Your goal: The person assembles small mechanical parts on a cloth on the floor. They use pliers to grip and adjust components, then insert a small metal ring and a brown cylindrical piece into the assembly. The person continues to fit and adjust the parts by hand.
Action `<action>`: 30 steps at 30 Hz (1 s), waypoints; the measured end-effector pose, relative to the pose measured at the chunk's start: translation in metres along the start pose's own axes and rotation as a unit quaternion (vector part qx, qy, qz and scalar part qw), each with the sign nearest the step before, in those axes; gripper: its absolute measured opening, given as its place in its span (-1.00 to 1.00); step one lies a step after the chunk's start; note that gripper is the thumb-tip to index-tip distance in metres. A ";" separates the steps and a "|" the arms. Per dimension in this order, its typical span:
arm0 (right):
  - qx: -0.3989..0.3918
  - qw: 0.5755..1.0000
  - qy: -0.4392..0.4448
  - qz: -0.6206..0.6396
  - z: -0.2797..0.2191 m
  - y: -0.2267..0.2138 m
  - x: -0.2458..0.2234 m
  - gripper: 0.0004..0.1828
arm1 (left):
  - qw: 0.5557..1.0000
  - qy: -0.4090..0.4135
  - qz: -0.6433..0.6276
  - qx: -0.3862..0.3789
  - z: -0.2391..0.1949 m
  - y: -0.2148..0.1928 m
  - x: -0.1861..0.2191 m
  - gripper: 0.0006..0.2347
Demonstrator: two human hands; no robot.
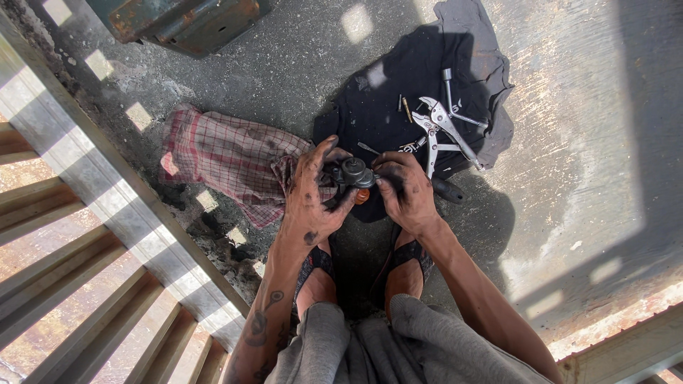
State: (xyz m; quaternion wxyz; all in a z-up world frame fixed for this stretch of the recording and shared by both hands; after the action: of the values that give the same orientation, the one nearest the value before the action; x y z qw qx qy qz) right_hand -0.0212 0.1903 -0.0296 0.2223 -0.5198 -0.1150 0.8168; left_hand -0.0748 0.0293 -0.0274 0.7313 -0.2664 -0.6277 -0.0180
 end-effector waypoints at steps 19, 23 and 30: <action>-0.005 0.929 0.317 0.189 -0.022 0.025 0.041 -0.77 | 0.974 -0.216 -0.003 -0.072 -0.008 0.012 -0.050 -0.59; 0.000 0.889 0.396 0.228 -0.028 0.030 0.051 -0.74 | 0.975 -0.212 0.015 -0.073 -0.002 0.007 -0.039 -0.57; -0.053 0.877 0.417 0.231 -0.028 0.040 0.055 -0.76 | 0.969 -0.236 0.002 -0.069 -0.006 0.008 -0.055 -0.56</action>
State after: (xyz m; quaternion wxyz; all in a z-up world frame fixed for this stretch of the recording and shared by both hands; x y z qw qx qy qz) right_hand -0.0260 0.1806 -0.1024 0.0272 -0.8351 0.0687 0.5451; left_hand -0.0777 0.0170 -0.0819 0.5423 -0.3146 -0.7790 0.0033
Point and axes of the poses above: each hand's wrist, its own z-axis towards the middle knuckle, its own y-axis out of the palm, x = y × z, the point moved 9 cm from there along z, towards the middle knuckle, and after that the axes turned 1 degree about -y, right-handed, at the moved point
